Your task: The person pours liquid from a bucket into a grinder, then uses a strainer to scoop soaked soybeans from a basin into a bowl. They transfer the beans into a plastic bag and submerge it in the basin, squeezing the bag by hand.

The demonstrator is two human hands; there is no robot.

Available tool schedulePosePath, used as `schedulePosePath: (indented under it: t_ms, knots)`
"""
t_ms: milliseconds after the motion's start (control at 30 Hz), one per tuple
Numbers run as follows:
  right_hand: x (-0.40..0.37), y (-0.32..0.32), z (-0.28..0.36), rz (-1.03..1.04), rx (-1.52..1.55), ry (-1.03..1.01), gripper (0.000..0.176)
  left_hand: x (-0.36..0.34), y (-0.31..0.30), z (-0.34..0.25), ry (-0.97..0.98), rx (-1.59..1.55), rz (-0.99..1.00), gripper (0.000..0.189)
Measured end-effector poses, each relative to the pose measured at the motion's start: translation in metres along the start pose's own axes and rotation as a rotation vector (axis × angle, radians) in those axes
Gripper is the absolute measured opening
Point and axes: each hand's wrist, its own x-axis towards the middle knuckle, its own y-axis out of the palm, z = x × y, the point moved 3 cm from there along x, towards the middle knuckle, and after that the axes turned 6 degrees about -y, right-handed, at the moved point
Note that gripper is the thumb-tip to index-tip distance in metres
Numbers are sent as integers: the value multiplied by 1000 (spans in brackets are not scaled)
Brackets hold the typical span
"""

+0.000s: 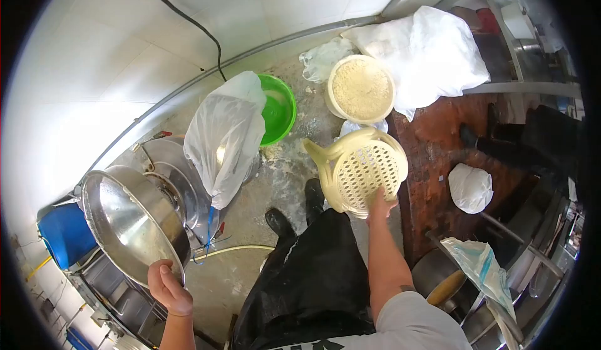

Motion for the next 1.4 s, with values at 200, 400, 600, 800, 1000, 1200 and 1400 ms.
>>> schedulePosePath:
  t_ms: [200,400,600,800,1000,1200,1400]
  knots:
    - [17,1,-8,38,-87,-98,115,-6,1,9,-90,2,45,38]
    - [33,2,-20,53,-225,-483,113,-6,6,2,-120,-44,51,42]
    - [71,-2,23,127,-287,-690,114,-6,12,12,-114,-101,58,44]
    - [97,19,138,313,-477,-912,107,-7,17,6,-130,-163,-12,44]
    - [1,72,222,182,-473,-875,85,-2,9,26,-72,-20,39,43]
    - [-29,24,119,446,-484,-1335,60,-6,2,-2,-104,22,12,46]
    - [149,-64,-246,939,-1291,-714,52,-6,-10,-10,-99,87,-11,43]
